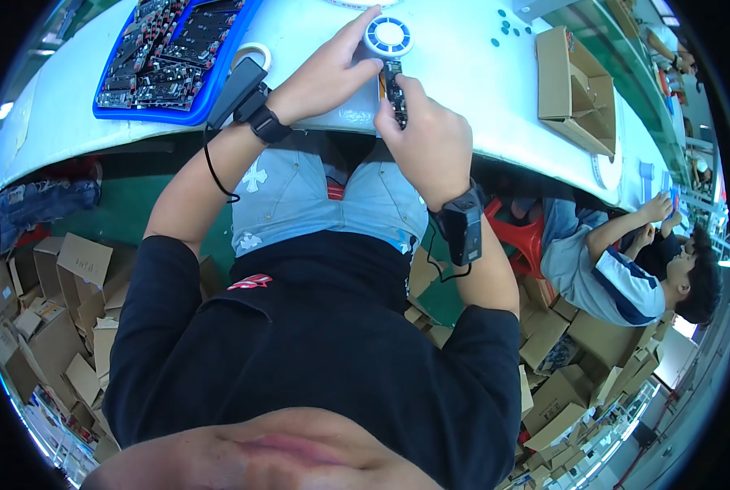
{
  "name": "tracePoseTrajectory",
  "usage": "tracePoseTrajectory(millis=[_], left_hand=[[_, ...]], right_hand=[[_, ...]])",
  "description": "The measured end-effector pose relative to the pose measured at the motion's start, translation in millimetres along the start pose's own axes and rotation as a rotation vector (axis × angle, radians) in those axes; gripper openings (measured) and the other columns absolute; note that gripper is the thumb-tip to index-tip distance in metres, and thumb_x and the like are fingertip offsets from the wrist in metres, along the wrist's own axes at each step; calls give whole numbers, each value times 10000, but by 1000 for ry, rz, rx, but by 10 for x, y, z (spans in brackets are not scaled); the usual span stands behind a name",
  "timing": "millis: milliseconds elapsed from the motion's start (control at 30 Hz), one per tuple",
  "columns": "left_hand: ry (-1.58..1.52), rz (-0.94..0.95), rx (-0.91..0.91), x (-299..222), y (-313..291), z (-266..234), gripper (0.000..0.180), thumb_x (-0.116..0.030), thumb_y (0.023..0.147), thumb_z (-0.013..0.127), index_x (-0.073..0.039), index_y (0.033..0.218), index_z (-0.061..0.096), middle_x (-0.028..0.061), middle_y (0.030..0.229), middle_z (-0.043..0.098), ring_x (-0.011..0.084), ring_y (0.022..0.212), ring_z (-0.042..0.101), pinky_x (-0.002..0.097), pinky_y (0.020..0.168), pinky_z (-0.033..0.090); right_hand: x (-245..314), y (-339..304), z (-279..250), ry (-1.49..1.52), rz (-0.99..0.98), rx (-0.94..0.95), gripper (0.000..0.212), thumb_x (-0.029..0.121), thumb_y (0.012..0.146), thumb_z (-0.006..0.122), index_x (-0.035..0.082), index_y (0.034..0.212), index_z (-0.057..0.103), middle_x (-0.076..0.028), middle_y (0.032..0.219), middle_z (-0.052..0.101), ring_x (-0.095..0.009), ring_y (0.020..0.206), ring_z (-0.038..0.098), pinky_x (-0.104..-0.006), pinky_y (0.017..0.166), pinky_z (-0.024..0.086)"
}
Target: The person picks up a circuit board from a tray, applies tape to it, and presses it into a handheld fan housing. They then install a battery into the housing and set the assembled fan aside.
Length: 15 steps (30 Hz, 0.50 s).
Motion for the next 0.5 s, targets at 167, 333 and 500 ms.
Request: tracePoseTrajectory(millis=[167,333,500], left_hand=[[63,23,124,12,-21,30,806,-224,900,659,28,1525,217,263,1498,374,412,1394,372,448,1144,344],[65,49,160,69,-31,17,849,-212,887,700,14,1532,197,272,1504,353,414,1402,359,456,1154,331],[39,47,181,63,-13,2,872,-191,872,727,11,1531,192,279,1491,363,410,1398,368,453,1153,333]], right_hand=[[4,-16,65,-140,-131,-81,297,231,895,677,21,1104,657,-103,629,645,-270,523,637,-323,516,500],[10,-23,-126,-229,-94,199,418,303,882,714,36,1197,651,-99,648,660,-275,545,648,-340,559,521],[-157,74,-334,-174,-178,468,564,349,847,753,73,1317,609,-84,645,639,-260,575,633,-352,611,514]])
Point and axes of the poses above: each hand's wrist, its own y-axis towards the middle knuckle, its own z-axis out of the palm, x = y × z, the point moved 1 cm from there along y, towards the middle knuckle
